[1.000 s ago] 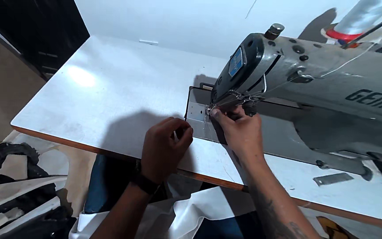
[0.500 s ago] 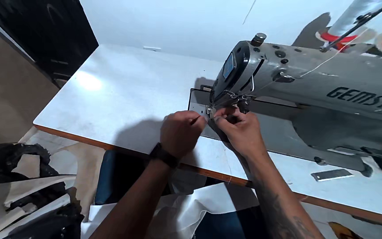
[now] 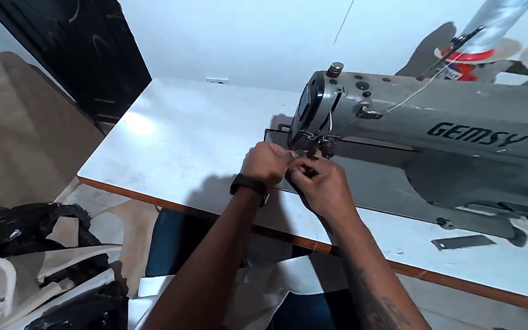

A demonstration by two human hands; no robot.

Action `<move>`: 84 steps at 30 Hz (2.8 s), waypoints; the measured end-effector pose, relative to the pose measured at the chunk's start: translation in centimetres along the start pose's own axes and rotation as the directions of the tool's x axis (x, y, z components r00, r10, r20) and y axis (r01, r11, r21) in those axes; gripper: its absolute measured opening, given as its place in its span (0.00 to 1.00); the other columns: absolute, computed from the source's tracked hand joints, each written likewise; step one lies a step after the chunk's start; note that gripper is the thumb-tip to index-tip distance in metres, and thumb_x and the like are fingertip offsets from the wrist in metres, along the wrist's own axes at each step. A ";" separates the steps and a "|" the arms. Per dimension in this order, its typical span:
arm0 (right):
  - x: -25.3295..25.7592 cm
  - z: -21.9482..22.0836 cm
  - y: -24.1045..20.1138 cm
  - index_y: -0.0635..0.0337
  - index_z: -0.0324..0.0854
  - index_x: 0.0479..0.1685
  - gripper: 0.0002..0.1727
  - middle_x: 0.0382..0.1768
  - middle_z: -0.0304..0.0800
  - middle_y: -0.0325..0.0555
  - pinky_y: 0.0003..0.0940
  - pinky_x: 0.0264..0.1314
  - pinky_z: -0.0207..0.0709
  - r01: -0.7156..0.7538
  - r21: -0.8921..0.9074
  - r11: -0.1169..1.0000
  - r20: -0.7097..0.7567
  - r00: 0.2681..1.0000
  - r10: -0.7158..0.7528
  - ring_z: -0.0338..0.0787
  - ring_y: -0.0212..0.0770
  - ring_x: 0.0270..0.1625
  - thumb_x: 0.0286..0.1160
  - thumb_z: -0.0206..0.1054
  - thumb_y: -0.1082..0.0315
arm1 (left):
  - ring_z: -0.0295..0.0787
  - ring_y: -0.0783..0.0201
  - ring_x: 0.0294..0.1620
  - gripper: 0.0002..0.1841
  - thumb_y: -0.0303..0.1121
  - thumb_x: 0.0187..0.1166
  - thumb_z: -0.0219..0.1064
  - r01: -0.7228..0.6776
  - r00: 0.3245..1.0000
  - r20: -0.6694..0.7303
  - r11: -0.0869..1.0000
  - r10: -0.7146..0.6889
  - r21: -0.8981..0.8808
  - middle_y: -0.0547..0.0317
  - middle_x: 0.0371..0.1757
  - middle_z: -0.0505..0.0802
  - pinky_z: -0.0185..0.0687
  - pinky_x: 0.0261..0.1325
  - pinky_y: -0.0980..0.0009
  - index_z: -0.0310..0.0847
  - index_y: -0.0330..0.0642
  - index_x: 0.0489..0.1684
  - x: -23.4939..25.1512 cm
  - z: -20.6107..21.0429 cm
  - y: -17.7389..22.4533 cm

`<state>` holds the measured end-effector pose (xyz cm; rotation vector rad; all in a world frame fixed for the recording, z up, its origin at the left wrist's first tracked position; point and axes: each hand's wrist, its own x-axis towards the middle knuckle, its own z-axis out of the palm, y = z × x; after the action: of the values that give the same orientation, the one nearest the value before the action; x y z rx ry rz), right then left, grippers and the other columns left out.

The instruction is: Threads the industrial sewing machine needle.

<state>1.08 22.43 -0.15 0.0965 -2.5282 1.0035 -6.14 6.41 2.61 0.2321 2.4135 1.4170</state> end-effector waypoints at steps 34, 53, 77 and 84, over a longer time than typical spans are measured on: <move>-7.0 -3.3 -0.3 0.40 0.91 0.44 0.09 0.34 0.85 0.24 0.25 0.24 0.77 -0.089 0.059 0.994 -0.136 0.986 0.097 0.82 0.24 0.29 0.78 0.67 0.54 | 0.85 0.64 0.28 0.12 0.52 0.79 0.69 -0.197 0.931 -0.211 0.896 0.298 0.397 0.69 0.25 0.89 0.84 0.34 0.51 0.94 0.59 0.42 -0.8 1.3 -0.5; -0.3 -0.7 -1.3 0.44 0.91 0.49 0.16 0.45 0.87 0.42 0.57 0.41 0.81 -0.187 -0.242 0.952 -0.066 0.982 0.176 0.88 0.48 0.47 0.74 0.71 0.46 | 0.75 0.71 0.19 0.11 0.36 0.73 0.71 -0.386 0.870 -0.282 0.915 0.403 0.117 0.71 0.21 0.83 0.75 0.25 0.67 0.93 0.53 0.50 -1.4 0.3 -2.5; -0.5 -1.3 0.8 0.41 0.91 0.35 0.07 0.33 0.85 0.30 0.41 0.33 0.79 -0.096 -0.102 0.990 -0.071 0.993 0.089 0.84 0.32 0.34 0.77 0.70 0.56 | 0.81 0.69 0.22 0.09 0.42 0.75 0.77 -0.484 0.857 -0.144 0.869 0.494 0.100 0.68 0.22 0.88 0.81 0.29 0.61 0.92 0.49 0.31 1.7 -0.9 -2.6; -0.5 -1.3 0.8 0.42 0.90 0.33 0.06 0.32 0.84 0.29 0.42 0.33 0.78 -0.115 -0.054 0.992 -0.093 0.990 0.110 0.83 0.32 0.33 0.75 0.71 0.56 | 0.72 0.71 0.17 0.08 0.39 0.72 0.77 -0.531 0.825 -0.216 0.847 0.522 0.019 0.69 0.19 0.84 0.71 0.22 0.69 0.94 0.46 0.39 0.6 -0.7 -2.6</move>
<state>1.81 23.84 0.02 -0.1072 -2.5017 0.9525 -6.91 4.77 0.51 0.8360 2.6094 1.7982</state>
